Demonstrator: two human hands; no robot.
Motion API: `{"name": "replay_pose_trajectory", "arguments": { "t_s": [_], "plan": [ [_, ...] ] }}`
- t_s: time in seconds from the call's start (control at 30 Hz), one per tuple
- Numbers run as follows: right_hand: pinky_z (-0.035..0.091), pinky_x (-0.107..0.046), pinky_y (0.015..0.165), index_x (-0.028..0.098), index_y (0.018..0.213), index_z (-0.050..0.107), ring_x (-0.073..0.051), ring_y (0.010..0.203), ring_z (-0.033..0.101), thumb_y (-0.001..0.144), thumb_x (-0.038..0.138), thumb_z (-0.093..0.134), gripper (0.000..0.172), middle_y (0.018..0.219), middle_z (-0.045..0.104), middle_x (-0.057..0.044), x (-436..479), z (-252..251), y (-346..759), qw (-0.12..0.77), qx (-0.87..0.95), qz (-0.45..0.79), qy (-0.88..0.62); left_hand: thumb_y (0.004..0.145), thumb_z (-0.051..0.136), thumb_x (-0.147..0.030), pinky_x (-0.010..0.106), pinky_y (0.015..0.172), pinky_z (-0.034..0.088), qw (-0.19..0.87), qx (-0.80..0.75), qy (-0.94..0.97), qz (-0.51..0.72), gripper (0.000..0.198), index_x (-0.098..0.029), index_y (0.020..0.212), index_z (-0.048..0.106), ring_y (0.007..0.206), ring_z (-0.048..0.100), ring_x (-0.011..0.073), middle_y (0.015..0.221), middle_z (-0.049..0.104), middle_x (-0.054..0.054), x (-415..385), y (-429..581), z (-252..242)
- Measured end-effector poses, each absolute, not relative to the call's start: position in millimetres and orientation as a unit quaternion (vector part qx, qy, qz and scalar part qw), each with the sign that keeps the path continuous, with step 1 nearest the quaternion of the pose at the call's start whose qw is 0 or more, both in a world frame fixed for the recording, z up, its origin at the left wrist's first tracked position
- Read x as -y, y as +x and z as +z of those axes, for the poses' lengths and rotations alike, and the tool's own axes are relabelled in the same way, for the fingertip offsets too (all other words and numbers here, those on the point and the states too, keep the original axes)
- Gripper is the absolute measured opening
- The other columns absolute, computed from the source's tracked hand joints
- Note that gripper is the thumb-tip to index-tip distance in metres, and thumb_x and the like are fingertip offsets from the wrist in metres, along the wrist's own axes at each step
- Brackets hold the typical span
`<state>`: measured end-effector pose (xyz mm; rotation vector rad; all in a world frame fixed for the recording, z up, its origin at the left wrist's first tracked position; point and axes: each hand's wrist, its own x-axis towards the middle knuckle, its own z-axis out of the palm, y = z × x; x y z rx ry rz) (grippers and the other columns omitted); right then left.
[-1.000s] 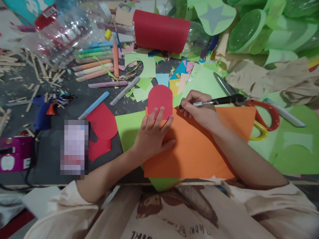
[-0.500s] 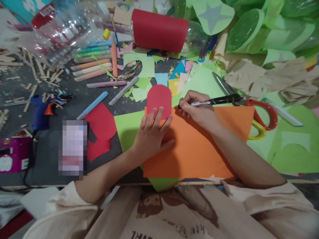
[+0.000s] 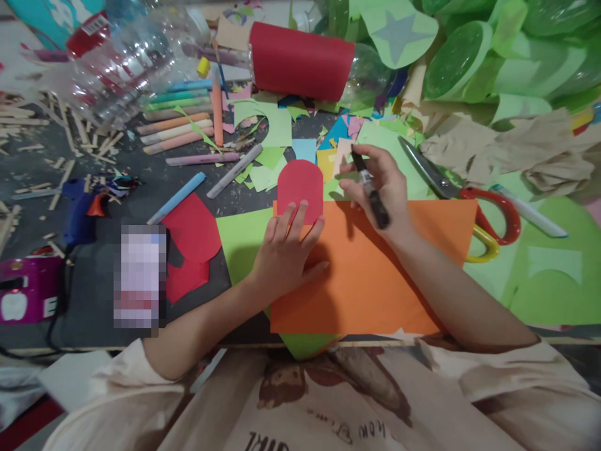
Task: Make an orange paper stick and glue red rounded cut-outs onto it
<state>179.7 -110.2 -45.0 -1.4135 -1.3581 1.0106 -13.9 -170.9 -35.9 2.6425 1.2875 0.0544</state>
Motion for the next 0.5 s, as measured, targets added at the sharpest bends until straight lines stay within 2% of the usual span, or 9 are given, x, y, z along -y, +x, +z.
{"name": "replay_pose_trajectory", "arguments": {
  "t_s": [0.07,0.17,0.23,0.33,0.4,0.5],
  "plan": [
    [0.044,-0.025,0.047,0.031,0.123,0.049,-0.011,0.059,0.056,0.078,0.037,0.066,0.049,0.108,0.065,-0.002,109.4,-50.0,181.1,0.442,0.571,0.394,-0.569,0.087,0.053,-0.048,0.056,0.105,0.032,0.11,-0.438,0.892,0.017,0.067,-0.014,0.143,0.04,0.139,0.034,0.043,0.151,0.034,0.027,170.6,-13.4,-35.2],
    [0.044,-0.026,0.047,0.033,0.13,0.046,-0.008,0.051,0.049,0.082,0.033,0.059,0.049,0.108,0.066,-0.002,108.8,-54.7,182.8,0.432,0.591,0.384,-0.562,0.087,0.054,-0.047,0.056,0.106,0.031,0.116,-0.439,0.891,0.021,0.067,-0.014,0.143,0.04,0.139,0.034,0.0431,0.152,0.033,0.027,170.6,-13.2,-35.0],
    [0.044,-0.025,0.046,0.029,0.121,0.053,-0.007,0.047,0.046,0.081,0.029,0.058,0.04,0.093,0.066,0.0,108.8,-55.4,182.9,0.434,0.593,0.394,-0.552,0.087,0.054,-0.048,0.055,0.106,0.031,0.106,-0.437,0.893,0.022,0.067,-0.014,0.143,0.04,0.139,0.035,0.0425,0.151,0.034,0.026,171.0,-13.3,-35.6],
    [0.046,-0.026,0.052,0.023,0.098,0.06,-0.011,0.054,0.054,0.078,0.023,0.057,0.021,0.07,0.061,0.003,109.4,-54.1,181.6,0.431,0.593,0.41,-0.543,0.088,0.052,-0.05,0.053,0.105,0.032,0.083,-0.436,0.896,0.022,0.067,-0.014,0.143,0.041,0.138,0.036,0.0412,0.151,0.035,0.026,172.3,-14.1,-37.4],
    [0.046,-0.027,0.056,0.021,0.089,0.06,-0.013,0.06,0.059,0.077,0.022,0.054,0.013,0.066,0.06,0.002,110.2,-52.6,180.4,0.419,0.599,0.398,-0.554,0.088,0.048,-0.054,0.051,0.105,0.033,0.078,-0.436,0.896,0.033,0.067,-0.015,0.143,0.042,0.138,0.037,0.0397,0.151,0.036,0.025,172.9,-15.1,-38.6],
    [0.044,-0.029,0.057,0.02,0.082,0.06,-0.014,0.06,0.057,0.078,0.02,0.05,0.01,0.069,0.062,0.0,111.6,-50.0,178.9,0.388,0.63,0.333,-0.584,0.089,0.042,-0.061,0.05,0.105,0.034,0.087,-0.441,0.892,0.05,0.07,-0.017,0.143,0.042,0.138,0.037,0.0381,0.151,0.037,0.024,170.6,-18.2,-38.9]
  ]
}}
